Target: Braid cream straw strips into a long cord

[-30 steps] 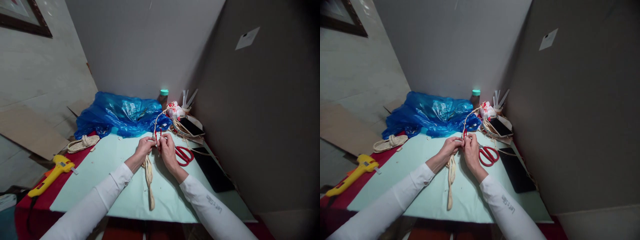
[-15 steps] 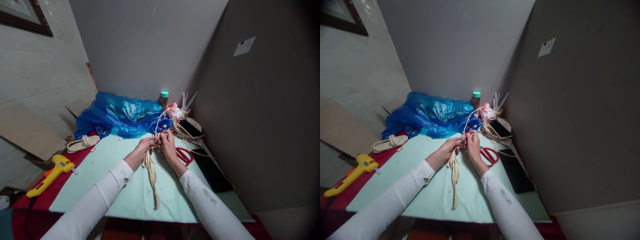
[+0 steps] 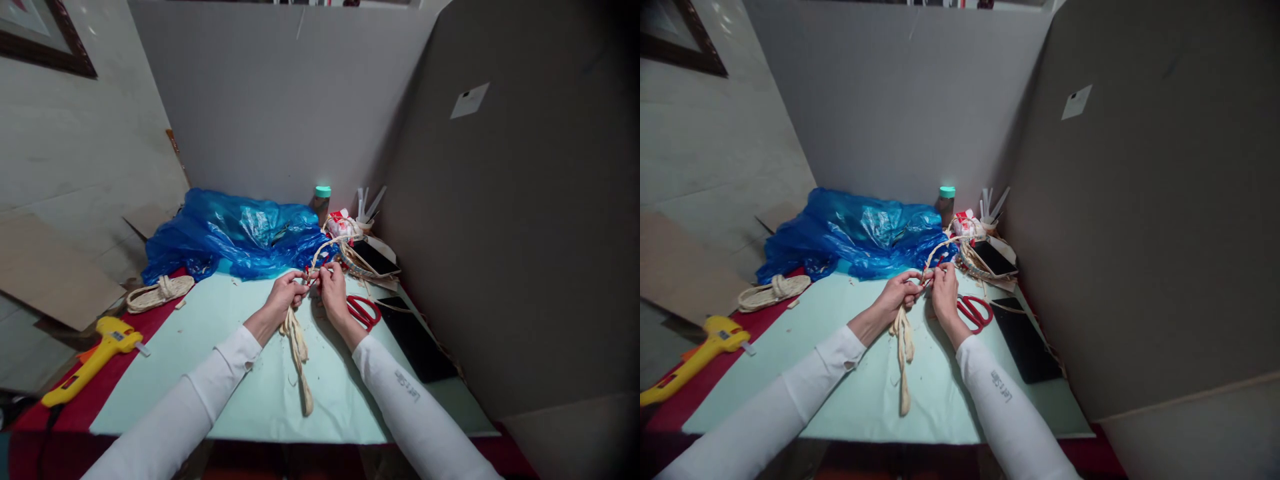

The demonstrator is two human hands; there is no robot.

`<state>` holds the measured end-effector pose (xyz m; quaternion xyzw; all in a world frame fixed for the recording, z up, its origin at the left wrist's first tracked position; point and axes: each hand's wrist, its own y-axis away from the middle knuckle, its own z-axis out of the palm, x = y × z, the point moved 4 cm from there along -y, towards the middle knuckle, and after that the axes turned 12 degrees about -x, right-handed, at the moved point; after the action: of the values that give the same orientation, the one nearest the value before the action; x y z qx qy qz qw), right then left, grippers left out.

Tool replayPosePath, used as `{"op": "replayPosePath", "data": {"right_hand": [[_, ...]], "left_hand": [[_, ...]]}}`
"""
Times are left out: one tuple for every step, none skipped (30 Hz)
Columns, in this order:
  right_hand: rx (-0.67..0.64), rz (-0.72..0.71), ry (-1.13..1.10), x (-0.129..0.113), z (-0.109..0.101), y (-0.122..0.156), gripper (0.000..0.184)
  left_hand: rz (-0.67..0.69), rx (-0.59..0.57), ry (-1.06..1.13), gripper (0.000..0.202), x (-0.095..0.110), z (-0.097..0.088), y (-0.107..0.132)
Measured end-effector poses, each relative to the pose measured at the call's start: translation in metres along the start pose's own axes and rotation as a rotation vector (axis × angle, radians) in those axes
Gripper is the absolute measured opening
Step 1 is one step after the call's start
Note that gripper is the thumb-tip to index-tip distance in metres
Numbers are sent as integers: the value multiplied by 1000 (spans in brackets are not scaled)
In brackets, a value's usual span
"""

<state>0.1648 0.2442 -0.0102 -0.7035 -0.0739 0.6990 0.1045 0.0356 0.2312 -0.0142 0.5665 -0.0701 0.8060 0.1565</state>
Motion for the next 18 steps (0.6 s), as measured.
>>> {"op": "replayPosePath", "data": {"right_hand": [[15,-22,50,-1,-2,-1,12],[25,-38,88,-1,-4,-2,12],[23,-45,107,0,-4,-4,12],[9,-41,105,2,-4,-6,12],[-14,-30,88,4,-2,-8,12],[-44,-19,69,6,0,-11,12],[-79,-10,53,7,3,-13,14],[-118,-3,39,8,7,-16,16],[-160,3,29,9,10,-17,17],[-200,7,23,9,12,-19,19],[-241,11,20,8,14,-19,19],[-283,15,17,7,15,-19,20],[-321,18,14,5,16,-19,20],[-356,20,12,3,16,-18,19],[-388,20,13,1,15,-17,17],[-416,18,14,0,15,-16,15],[-439,16,15,-1,14,-14,13],[-453,14,23,-2,13,-13,11]], "left_hand": [[11,3,-16,34,0,0,0],[20,5,-33,34,-1,0,1],[26,7,-50,34,-2,0,1],[31,7,-66,34,-2,-1,1],[35,8,-82,33,-3,-1,0],[38,9,-93,31,-3,-1,0],[41,10,-102,30,-4,-2,0],[42,10,-110,29,-5,-2,0],[40,11,-115,27,-5,-2,-1],[36,15,-118,26,-6,-3,-1],[29,24,-120,24,-6,-3,0],[22,35,-121,21,-7,-3,0],[14,48,-122,19,-7,-3,1],[7,62,-122,18,-7,-4,2],[1,73,-120,17,-7,-4,3],[-3,82,-119,18,-7,-4,4],[-10,90,-121,21,-7,-4,5],[-21,100,-126,24,-7,-4,6]]}}
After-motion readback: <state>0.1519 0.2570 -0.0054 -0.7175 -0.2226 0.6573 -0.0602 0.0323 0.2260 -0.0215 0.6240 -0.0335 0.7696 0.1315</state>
